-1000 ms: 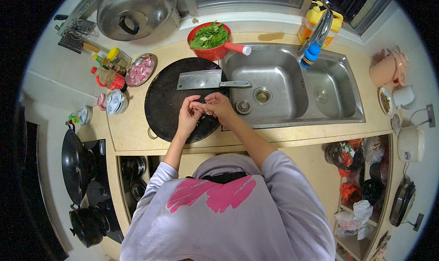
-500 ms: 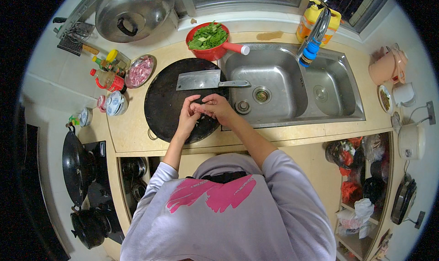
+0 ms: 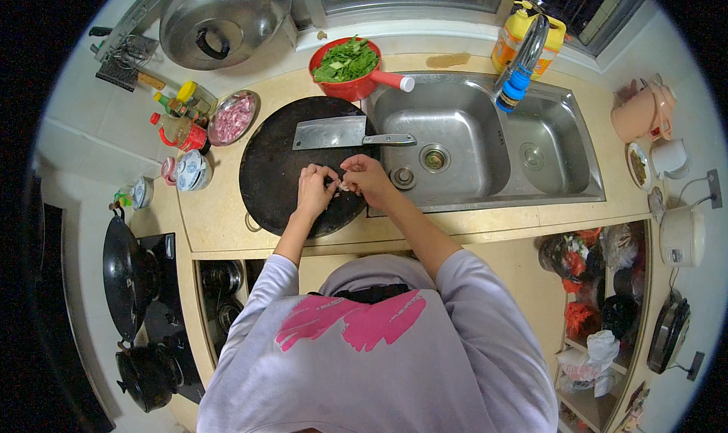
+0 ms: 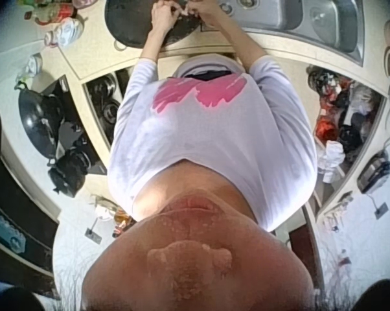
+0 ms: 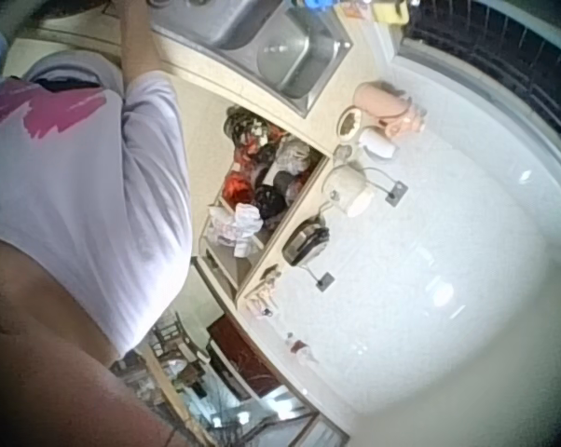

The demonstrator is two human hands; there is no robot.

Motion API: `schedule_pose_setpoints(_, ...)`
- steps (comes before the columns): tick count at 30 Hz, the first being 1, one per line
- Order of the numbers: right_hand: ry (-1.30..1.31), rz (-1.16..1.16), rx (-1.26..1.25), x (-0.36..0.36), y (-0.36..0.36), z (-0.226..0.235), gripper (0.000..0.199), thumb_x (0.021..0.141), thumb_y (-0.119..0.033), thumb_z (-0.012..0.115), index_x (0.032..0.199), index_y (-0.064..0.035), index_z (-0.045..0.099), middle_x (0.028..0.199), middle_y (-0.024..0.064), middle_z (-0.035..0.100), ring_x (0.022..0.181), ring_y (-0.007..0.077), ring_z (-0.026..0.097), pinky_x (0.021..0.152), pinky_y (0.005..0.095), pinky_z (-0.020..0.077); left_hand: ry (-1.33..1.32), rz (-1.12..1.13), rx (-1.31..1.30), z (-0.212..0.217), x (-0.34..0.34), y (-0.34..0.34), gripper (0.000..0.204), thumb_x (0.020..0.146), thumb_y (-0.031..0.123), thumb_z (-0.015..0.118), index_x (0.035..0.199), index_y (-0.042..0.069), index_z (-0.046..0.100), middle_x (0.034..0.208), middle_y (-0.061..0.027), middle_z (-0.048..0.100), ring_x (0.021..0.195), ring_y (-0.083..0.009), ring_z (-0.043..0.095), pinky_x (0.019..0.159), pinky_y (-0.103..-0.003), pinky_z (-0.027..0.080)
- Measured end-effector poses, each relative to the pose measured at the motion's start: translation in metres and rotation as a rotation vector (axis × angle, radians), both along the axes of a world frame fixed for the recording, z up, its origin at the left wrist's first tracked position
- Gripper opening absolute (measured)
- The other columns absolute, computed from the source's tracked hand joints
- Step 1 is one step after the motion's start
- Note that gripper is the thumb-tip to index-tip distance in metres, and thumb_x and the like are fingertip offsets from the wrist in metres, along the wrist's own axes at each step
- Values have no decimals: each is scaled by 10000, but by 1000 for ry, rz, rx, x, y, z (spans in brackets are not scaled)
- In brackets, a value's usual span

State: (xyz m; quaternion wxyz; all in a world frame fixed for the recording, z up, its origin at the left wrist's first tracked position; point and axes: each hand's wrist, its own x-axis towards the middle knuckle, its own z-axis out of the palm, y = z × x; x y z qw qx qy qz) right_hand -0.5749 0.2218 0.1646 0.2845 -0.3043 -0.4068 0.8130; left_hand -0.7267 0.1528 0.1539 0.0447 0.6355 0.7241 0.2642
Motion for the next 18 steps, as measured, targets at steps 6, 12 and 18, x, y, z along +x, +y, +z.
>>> schedule_pose_setpoints(6,-25,11,35,2,2,-3,225,715,25,576,924,-41,530,669,25,546,538,98,507,450,217,359,-509,130,16,-3,-15,-6,59,799,83,621,810,25,623,792,-71,613,719,-182,588,666,-310,461)
schedule_pose_setpoints(12,49,46,158,-12,-7,5,193,734,-5,610,914,-34,544,689,17,550,555,85,506,475,211,386,-1447,154,7,16,-15,-22,105,889,81,550,964,13,576,847,-40,626,735,-102,593,659,-198,480)
schedule_pose_setpoints(18,-56,35,291,-24,-17,21,222,748,-24,645,940,-38,535,763,7,559,657,65,529,548,200,427,-1611,135,18,32,-7,-34,114,878,52,551,979,5,576,865,-55,628,780,-119,612,692,-216,499)
